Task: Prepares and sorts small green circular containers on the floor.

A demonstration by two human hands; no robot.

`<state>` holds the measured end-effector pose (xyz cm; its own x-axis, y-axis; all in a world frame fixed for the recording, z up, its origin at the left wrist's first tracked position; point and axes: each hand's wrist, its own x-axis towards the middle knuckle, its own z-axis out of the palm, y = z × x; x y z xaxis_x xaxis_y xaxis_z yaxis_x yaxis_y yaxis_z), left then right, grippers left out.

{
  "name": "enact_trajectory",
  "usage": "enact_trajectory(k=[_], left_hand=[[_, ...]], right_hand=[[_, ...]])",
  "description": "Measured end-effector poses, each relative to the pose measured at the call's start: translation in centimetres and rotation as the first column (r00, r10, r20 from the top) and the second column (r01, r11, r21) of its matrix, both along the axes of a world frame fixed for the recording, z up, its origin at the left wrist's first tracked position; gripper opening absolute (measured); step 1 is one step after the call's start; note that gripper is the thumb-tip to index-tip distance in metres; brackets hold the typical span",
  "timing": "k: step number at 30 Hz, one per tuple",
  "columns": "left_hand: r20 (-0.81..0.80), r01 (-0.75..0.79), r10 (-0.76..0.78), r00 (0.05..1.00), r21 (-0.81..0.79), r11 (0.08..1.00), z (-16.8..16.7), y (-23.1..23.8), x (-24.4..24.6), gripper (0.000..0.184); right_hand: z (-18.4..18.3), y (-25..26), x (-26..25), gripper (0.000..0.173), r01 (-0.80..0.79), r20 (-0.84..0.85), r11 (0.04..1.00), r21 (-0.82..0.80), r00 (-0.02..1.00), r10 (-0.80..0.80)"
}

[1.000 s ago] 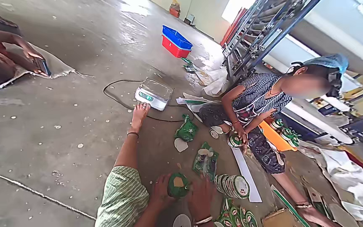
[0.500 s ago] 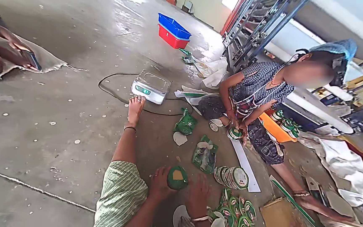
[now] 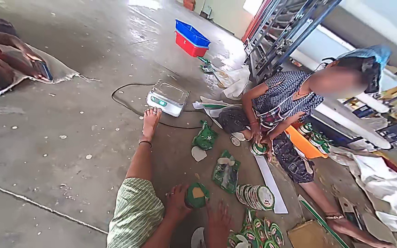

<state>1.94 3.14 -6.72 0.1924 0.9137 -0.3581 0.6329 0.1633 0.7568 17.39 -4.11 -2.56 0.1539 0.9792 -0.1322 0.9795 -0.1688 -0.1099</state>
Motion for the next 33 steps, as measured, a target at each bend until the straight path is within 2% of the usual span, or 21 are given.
enact_trajectory(k=[2, 5, 6, 8, 9, 10, 11, 13, 14, 16, 18, 20, 22, 24, 26, 31, 32, 33], left_hand=[[0.008, -0.032, 0.031, 0.999, 0.029, 0.999, -0.3, -0.5, 0.1, 0.096], [0.024, -0.029, 0.03, 0.999, -0.021, 0.999, 1.5, -0.3, -0.2, 0.092], [0.004, -0.029, 0.029, 1.0, 0.012, 1.0, 1.1, -0.4, -0.2, 0.091], [0.008, -0.031, 0.03, 1.0, 0.026, 0.999, 0.7, -0.2, 0.0, 0.093], [0.016, -0.031, 0.03, 0.999, 0.014, 0.999, 0.9, -0.2, 0.0, 0.095], [0.008, -0.025, 0.025, 1.0, 0.01, 1.0, 0.7, -0.3, 0.2, 0.099], [-0.008, -0.023, 0.023, 1.0, 0.005, 1.0, 0.3, -0.5, 0.3, 0.102], [-0.036, -0.075, 0.073, 0.997, -0.053, 0.996, 0.7, -0.9, 0.2, 0.107], [-0.064, -0.099, 0.093, 0.994, -0.097, 0.99, 1.0, -1.2, 0.1, 0.11], [-0.171, -0.061, 0.021, 0.985, -0.228, 0.972, 2.0, -2.1, -0.1, 0.105], [-0.197, 0.116, -0.181, 0.963, -0.304, 0.946, 2.6, -3.7, 0.5, 0.079], [-0.17, 0.357, -0.434, 0.885, -0.349, 0.866, 1.7, -5.9, 2.8, 0.052], [-0.152, 0.458, -0.518, 0.842, -0.307, 0.834, 0.1, -7.1, 5.2, 0.045], [-0.2, 0.493, -0.53, 0.824, -0.208, 0.845, -1.7, -7.3, 7.0, 0.048], [-0.225, 0.507, -0.537, 0.813, -0.179, 0.843, -2.3, -7.2, 8.1, 0.047], [-0.128, 0.381, -0.418, 0.9, -0.241, 0.893, -0.1, -7.7, 6.5, 0.034], [-0.108, 0.353, -0.374, 0.921, -0.169, 0.92, 0.7, -7.8, 5.7, 0.031], [-0.077, 0.314, -0.313, 0.947, 0.003, 0.949, 1.8, -8.5, 4.9, 0.026]], right_hand=[[0.1, 0.9, 0.2, 0.075, 0.013, -0.01, 1.0, 0.018, 1.0, -0.013], [0.3, 0.9, -0.1, 0.074, 0.027, -0.061, 0.999, -0.034, 0.998, -0.029], [0.6, 0.5, -0.2, 0.07, 0.032, -0.143, 0.999, -0.022, 0.989, -0.035], [1.1, 0.4, 0.8, 0.049, 0.072, -0.34, 0.988, 0.135, 0.94, -0.022], [1.5, 1.0, 1.9, 0.044, 0.115, -0.423, 0.977, 0.182, 0.906, -0.027], [2.0, 1.9, 3.2, 0.047, 0.161, -0.503, 0.973, 0.164, 0.863, -0.058], [2.8, 3.0, 4.5, 0.051, 0.197, -0.557, 0.979, 0.051, 0.819, -0.136], [3.3, 5.5, 6.7, 0.058, 0.168, -0.485, 0.949, -0.265, 0.828, -0.282], [2.6, 6.3, 7.5, 0.063, 0.114, -0.391, 0.908, -0.404, 0.875, -0.284], [0.6, 6.3, 8.2, 0.069, 0.004, -0.209, 0.801, -0.599, 0.965, -0.161], [-0.7, 5.7, 8.1, 0.07, 0.004, -0.103, 0.74, -0.672, 0.99, -0.099], [-0.9, 5.2, 8.1, 0.07, 0.075, -0.107, 0.782, -0.619, 0.978, -0.178], [-0.6, 5.2, 8.2, 0.069, 0.14, -0.205, 0.84, -0.524, 0.936, -0.284], [-0.1, 4.8, 8.6, 0.069, 0.182, -0.299, 0.864, -0.469, 0.888, -0.35], [0.4, 4.3, 9.2, 0.071, 0.202, -0.338, 0.867, -0.456, 0.862, -0.378], [1.0, 3.0, 10.0, 0.065, 0.248, -0.429, 0.882, -0.4, 0.8, -0.42], [1.1, 2.9, 9.8, 0.065, 0.229, -0.451, 0.881, -0.413, 0.789, -0.417], [1.1, 2.7, 9.4, 0.065, 0.203, -0.481, 0.878, -0.434, 0.772, -0.417]])
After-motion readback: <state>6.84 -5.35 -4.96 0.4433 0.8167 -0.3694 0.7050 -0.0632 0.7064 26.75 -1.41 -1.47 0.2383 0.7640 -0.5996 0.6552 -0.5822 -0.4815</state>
